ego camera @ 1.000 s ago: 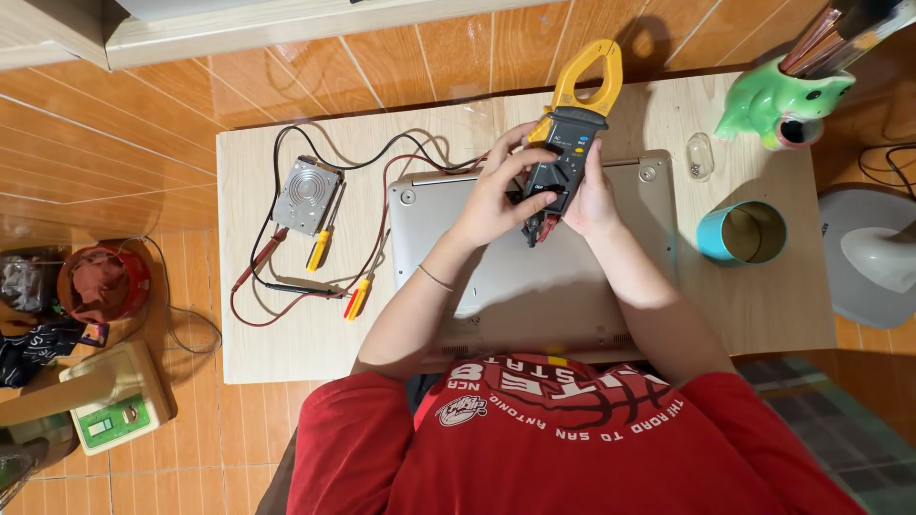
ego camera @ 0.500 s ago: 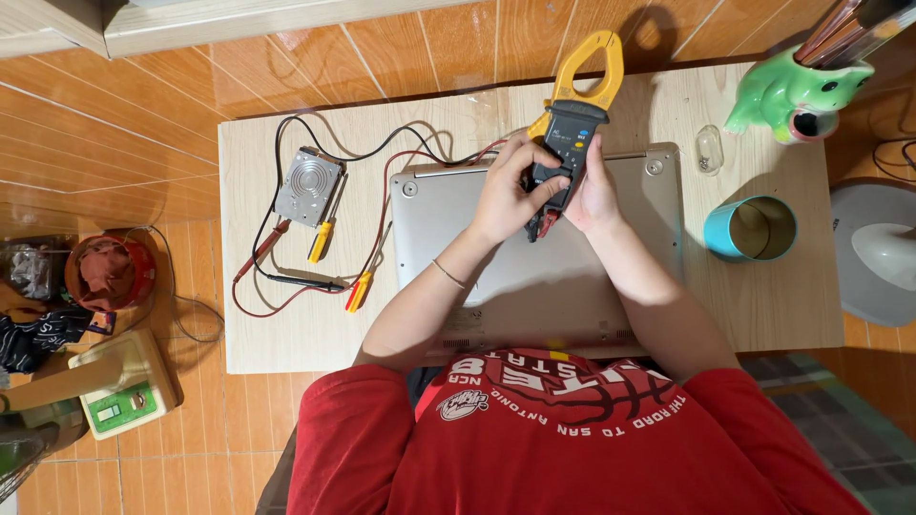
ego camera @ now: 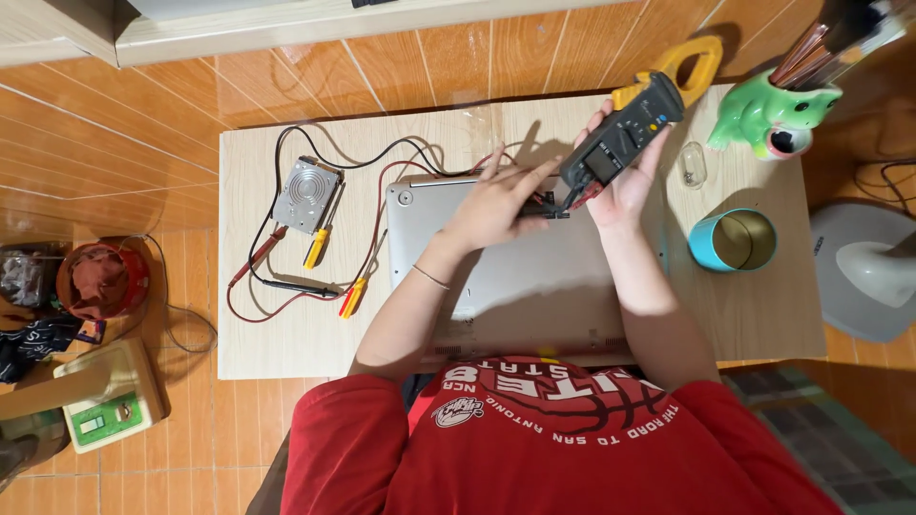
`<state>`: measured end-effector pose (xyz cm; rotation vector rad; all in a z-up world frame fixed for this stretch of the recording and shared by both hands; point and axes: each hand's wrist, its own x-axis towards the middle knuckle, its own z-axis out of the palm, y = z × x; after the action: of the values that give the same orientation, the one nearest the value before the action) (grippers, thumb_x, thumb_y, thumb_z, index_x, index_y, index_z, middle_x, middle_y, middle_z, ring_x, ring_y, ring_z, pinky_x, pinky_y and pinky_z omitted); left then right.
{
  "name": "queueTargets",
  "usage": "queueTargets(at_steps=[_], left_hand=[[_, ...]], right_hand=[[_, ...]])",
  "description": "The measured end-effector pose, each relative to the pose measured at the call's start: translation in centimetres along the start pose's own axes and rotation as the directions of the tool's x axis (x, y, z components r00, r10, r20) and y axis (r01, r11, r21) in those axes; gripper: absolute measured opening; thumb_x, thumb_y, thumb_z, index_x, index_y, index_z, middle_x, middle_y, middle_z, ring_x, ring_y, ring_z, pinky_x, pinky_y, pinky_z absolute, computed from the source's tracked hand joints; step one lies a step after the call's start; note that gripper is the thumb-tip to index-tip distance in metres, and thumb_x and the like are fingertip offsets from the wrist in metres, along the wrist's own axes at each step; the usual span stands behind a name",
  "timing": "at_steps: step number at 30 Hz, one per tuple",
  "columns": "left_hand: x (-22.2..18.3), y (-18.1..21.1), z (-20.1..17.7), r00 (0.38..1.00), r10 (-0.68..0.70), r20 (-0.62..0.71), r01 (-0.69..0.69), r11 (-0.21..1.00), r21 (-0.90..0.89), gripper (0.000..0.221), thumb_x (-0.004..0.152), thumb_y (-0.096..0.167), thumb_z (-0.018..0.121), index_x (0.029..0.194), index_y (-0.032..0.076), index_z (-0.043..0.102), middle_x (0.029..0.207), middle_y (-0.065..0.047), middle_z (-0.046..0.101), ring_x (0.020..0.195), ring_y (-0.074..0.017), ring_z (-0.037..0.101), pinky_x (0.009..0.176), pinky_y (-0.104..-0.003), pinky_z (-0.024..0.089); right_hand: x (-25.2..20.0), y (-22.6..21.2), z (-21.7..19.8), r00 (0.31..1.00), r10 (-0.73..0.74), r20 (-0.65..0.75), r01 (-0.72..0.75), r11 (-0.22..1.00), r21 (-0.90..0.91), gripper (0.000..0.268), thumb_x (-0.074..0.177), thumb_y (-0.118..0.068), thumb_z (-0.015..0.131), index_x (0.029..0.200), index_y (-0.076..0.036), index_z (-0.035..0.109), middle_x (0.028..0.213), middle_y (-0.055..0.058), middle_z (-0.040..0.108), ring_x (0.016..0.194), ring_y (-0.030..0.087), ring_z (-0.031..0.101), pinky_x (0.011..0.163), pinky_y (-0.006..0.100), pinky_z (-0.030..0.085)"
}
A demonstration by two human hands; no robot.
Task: Replacing the back cover of a laptop and securing it by tightening small screws with a screwdriver.
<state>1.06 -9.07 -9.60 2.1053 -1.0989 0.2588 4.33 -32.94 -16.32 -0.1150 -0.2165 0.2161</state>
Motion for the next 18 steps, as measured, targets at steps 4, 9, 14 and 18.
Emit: queueTargets(at_steps=[4,9,14,18], left_hand=[[-0.3,-0.7,-2.2,0.992,-0.119,0.028,0.116,0.988,0.105,0.047,0.092,0.038,0.074,0.131,0.016,0.062,0.091,-0.008,0.075,0.099,-0.0268,0.072,0.121,-0.051,0.036],[0.1,-1.0,-6.8,0.988,-0.124,-0.087,0.131,0.988,0.082,0.023,0.095,0.035,0.074,0.099,0.013,0.079,0.09,-0.008,0.076,0.086,-0.0281,0.074,0.084,-0.042,0.055],[0.7,-3.9,-8.1,0.968,-0.219,-0.125,0.223,0.975,0.016,0.026,0.094,0.031,0.073,0.107,0.009,0.078,0.099,-0.014,0.077,0.087,-0.0324,0.073,0.077,-0.041,0.057],[0.6,-7.5,-6.7,0.935,-0.355,0.021,0.355,0.931,-0.089,0.026,0.097,0.029,0.072,0.11,0.008,0.077,0.1,-0.014,0.076,0.087,-0.0318,0.074,0.079,-0.04,0.058]], right_hand=[[0.0,-0.3,0.4,0.992,-0.08,-0.095,0.082,0.996,0.026,0.078,0.097,-0.061,0.055,0.152,-0.007,0.048,0.15,0.01,0.058,0.138,0.027,0.057,0.123,0.047,0.041],[0.2,1.1,1.1,0.996,-0.092,-0.004,0.084,0.926,-0.368,0.066,0.099,-0.06,0.059,0.146,-0.015,0.05,0.154,0.008,0.053,0.146,0.026,0.052,0.128,0.048,0.038],[0.1,1.0,-3.2,0.972,-0.086,-0.217,-0.028,0.88,-0.474,0.052,0.103,-0.046,0.065,0.142,-0.012,0.056,0.137,0.005,0.059,0.126,0.019,0.056,0.112,0.039,0.048],[0.6,1.8,-4.0,0.933,-0.085,-0.35,-0.074,0.905,-0.419,0.045,0.105,-0.037,0.069,0.135,-0.006,0.059,0.128,0.005,0.063,0.115,0.017,0.06,0.102,0.032,0.055]])
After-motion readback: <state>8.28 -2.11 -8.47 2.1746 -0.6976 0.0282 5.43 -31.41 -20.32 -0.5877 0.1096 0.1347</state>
